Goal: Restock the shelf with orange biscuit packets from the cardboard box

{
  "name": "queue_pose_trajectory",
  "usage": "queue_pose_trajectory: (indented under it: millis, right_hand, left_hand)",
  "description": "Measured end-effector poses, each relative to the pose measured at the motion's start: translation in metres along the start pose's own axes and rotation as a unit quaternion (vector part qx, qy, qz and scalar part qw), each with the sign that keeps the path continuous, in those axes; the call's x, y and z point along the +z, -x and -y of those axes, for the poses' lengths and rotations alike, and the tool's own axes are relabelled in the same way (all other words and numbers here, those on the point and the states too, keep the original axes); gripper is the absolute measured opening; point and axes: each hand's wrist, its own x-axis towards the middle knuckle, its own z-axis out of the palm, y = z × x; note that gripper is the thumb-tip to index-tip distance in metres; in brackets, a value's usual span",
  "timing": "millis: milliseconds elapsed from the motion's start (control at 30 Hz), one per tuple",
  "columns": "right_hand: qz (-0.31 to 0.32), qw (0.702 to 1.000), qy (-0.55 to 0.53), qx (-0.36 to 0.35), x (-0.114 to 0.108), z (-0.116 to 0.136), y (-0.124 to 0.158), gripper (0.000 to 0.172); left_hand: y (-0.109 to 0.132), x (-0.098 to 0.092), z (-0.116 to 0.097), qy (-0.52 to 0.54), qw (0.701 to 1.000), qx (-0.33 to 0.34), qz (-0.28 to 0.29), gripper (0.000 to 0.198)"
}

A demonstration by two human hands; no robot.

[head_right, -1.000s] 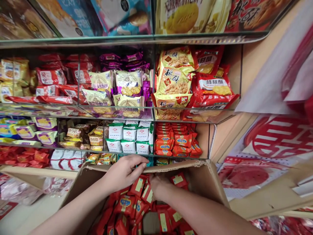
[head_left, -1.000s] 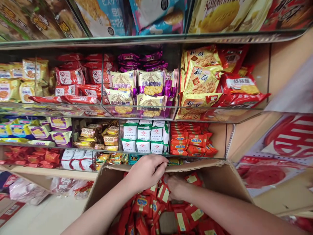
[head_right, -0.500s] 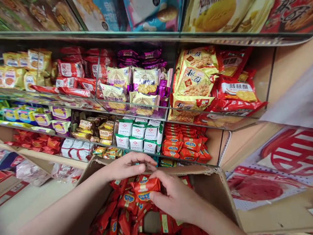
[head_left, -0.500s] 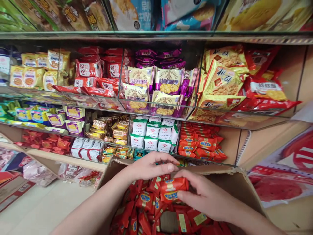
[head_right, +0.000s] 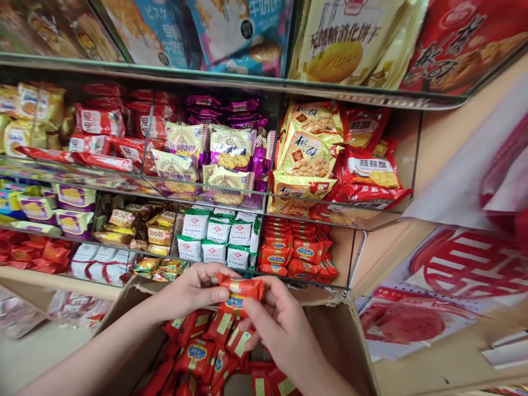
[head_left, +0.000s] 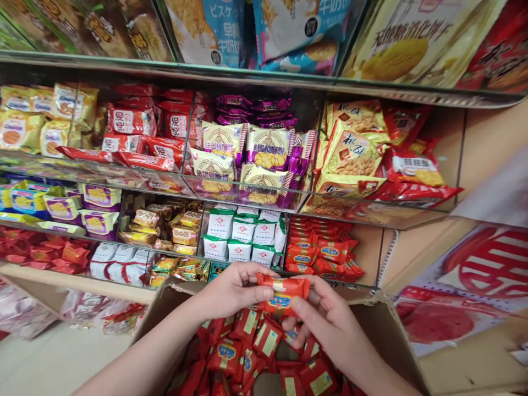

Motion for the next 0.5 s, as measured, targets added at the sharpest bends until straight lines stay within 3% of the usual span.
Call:
queue_pose_trajectory:
  millis: [133,233,367,500]
  right_hand:
    - [-0.092,0.994,0.033,-0.057,-0.003,-0.005,-0.001,0.032]
    - [-0.175,0.969,0.107,-0.14,-0.002,-0.012,-0.001,0.032]
    - [-0.164,0.956,0.157,-0.184,0.007,-0.02,0.0,0.038]
    - [-0.16,0.956,0.135,-0.205,0.004,-0.007,0.001,0.038]
  left_hand:
    - [-0.001,0.0,-0.001,-0.034,0.999,0.012,-0.001,0.027]
    - [-0.003,0.0,0.001,-0.049,0.999,0.003,0.022,0.026]
    - [-0.003,-0.001,0.003,-0.055,0.998,0.008,0.038,0.029]
    - [-0.003,0.002,0.0,-0.099,0.995,0.023,0.018,0.031]
